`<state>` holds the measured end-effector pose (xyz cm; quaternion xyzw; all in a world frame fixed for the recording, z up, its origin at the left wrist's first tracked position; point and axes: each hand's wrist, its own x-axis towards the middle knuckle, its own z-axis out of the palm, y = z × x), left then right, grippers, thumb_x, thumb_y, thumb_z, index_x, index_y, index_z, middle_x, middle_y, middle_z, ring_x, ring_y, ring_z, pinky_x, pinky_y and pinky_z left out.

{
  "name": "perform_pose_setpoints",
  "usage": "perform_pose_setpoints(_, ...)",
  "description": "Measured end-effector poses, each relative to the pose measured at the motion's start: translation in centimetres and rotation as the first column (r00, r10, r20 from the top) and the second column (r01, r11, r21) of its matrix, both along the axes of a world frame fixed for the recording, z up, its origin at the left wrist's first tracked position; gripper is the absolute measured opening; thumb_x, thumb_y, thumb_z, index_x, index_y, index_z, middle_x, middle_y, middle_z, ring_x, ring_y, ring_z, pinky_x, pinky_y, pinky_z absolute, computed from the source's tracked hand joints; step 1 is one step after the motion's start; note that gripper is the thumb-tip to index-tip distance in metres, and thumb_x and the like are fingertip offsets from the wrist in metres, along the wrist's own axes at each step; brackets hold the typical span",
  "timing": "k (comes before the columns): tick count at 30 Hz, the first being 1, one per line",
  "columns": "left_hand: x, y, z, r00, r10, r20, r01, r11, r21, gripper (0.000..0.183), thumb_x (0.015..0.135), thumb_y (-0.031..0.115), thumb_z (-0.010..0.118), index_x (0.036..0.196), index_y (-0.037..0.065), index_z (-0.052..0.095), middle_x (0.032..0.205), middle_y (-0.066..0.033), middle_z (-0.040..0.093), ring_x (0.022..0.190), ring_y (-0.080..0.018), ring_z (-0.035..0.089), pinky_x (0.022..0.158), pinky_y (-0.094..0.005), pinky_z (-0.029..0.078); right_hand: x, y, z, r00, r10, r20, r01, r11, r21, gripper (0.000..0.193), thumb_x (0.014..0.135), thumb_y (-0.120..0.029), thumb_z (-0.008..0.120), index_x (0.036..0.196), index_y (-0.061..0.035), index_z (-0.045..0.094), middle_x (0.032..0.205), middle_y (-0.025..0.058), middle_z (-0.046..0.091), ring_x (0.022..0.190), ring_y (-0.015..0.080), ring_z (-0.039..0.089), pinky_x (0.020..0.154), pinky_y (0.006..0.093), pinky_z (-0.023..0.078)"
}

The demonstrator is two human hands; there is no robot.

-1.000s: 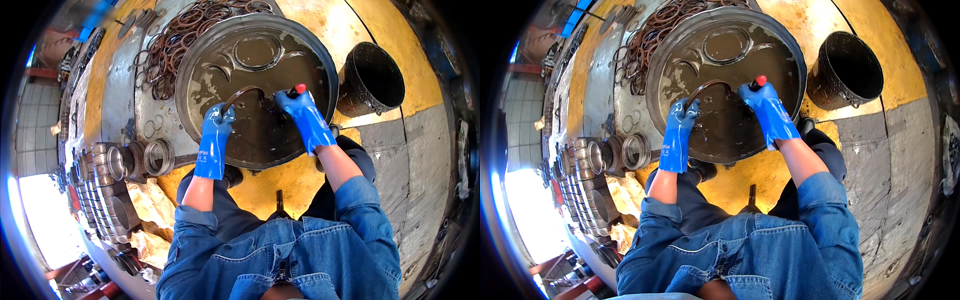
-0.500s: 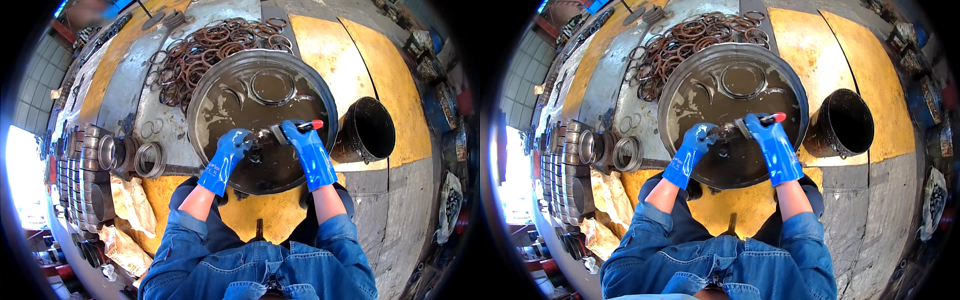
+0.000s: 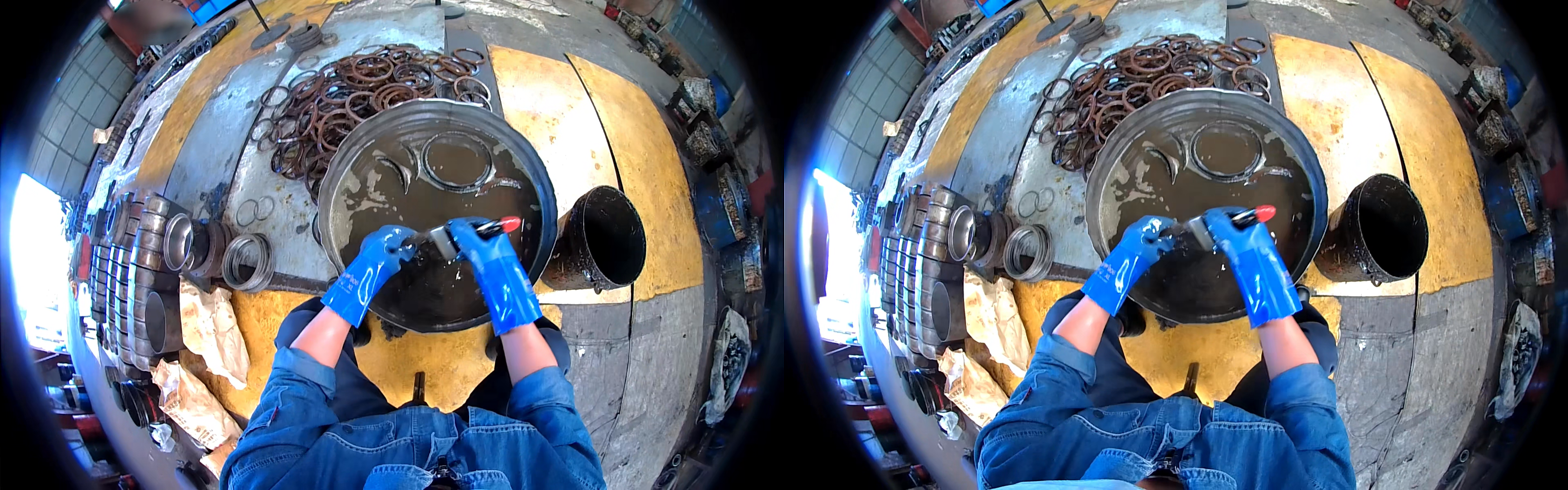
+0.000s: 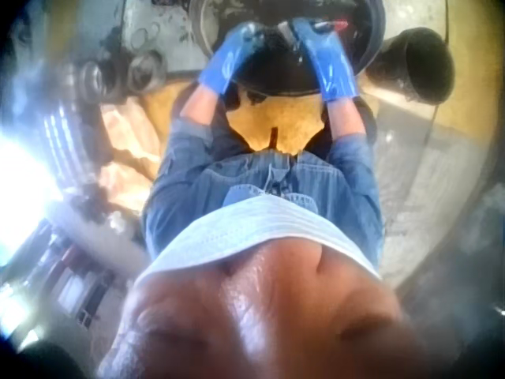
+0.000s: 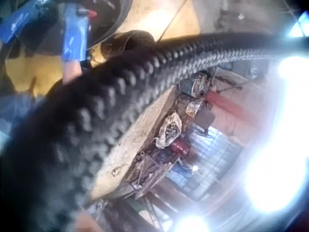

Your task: The person cleans metal rings using a brush while holding them over a tub of liquid. They pick up a ring, dip it, scrub various parts of it with the brush, and then place it onto a pile of other cleaned rings on the table.

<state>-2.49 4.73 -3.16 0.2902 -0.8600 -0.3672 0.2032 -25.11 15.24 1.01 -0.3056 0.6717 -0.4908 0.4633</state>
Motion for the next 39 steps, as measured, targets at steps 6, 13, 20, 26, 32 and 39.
perform_pose_setpoints(6,2.5,-2.7,-2.6,0.961,0.047,-0.272,0.183,0.630,0.755,0.027,0.088,-0.005,0.057,0.111,-0.001,0.071,0.080,-0.0007,0.061,0.069,-0.0091,0.049,0.060,-0.0245,0.040,-0.4,2.0,-0.1,0.965,-0.249,0.085,0.261,0.949,-0.176,0.024,0.089,-0.022,0.073,0.102,-0.0017,0.074,0.093,0.0054,0.073,0.086,0.0143,0.068,0.075,0.0327,0.057)
perform_pose_setpoints(13,2.8,-1.3,1.2,0.995,0.045,0.094,-0.020,0.967,-0.255,0.042,0.083,0.009,0.074,0.125,0.007,0.067,0.098,-0.0112,0.072,0.085,-0.0274,0.068,0.075,-0.0404,0.055,0.6,3.5,-2.6,0.952,-0.191,0.238,0.215,0.974,-0.078,0.028,0.089,-0.025,0.072,0.103,-0.0008,0.074,0.096,0.0072,0.075,0.087,0.0172,0.069,0.077,0.0339,0.057)
perform_pose_setpoints(20,-2.3,1.5,4.8,0.515,0.094,0.852,0.136,0.973,-0.189,0.026,0.086,0.027,0.070,0.110,0.017,0.072,0.111,-0.0153,0.073,0.100,-0.0398,0.070,0.082,-0.0488,0.057,2.5,1.7,-5.5,0.986,-0.124,0.113,0.116,0.991,0.068,0.035,0.088,-0.030,0.073,0.105,0.0002,0.074,0.097,0.0099,0.076,0.088,0.0200,0.071,0.081,0.0345,0.056)
perform_pose_setpoints(26,1.4,-2.5,1.1,0.934,0.102,0.341,-0.150,0.982,0.117,0.028,0.088,0.020,0.075,0.115,0.012,0.073,0.105,-0.0132,0.075,0.094,-0.0334,0.073,0.085,-0.0417,0.057,1.0,2.2,-4.9,0.929,-0.088,-0.359,0.191,0.946,0.263,0.046,0.084,-0.044,0.071,0.099,0.0000,0.074,0.086,0.0192,0.074,0.083,0.0259,0.073,0.080,0.0384,0.056)
perform_pose_setpoints(32,1.2,-1.3,0.0,0.975,0.221,-0.017,-0.206,0.932,0.298,0.033,0.089,0.009,0.078,0.121,0.005,0.070,0.096,-0.0071,0.077,0.085,-0.0141,0.070,0.075,-0.0277,0.055,0.4,1.5,1.6,0.987,-0.130,0.096,0.144,0.976,-0.164,0.021,0.093,-0.018,0.075,0.103,0.0007,0.075,0.093,0.0062,0.076,0.086,0.0121,0.070,0.078,0.0290,0.058)
perform_pose_setpoints(39,0.8,-0.6,1.9,0.988,0.151,-0.015,-0.141,0.950,0.277,0.037,0.090,0.012,0.078,0.125,0.004,0.068,0.099,-0.0086,0.077,0.086,-0.0164,0.071,0.077,-0.0285,0.056,2.6,1.1,2.4,0.995,-0.095,-0.017,0.087,0.961,-0.261,0.022,0.091,-0.023,0.070,0.094,-0.0022,0.076,0.082,0.0050,0.073,0.077,0.0123,0.067,0.073,0.0302,0.055)
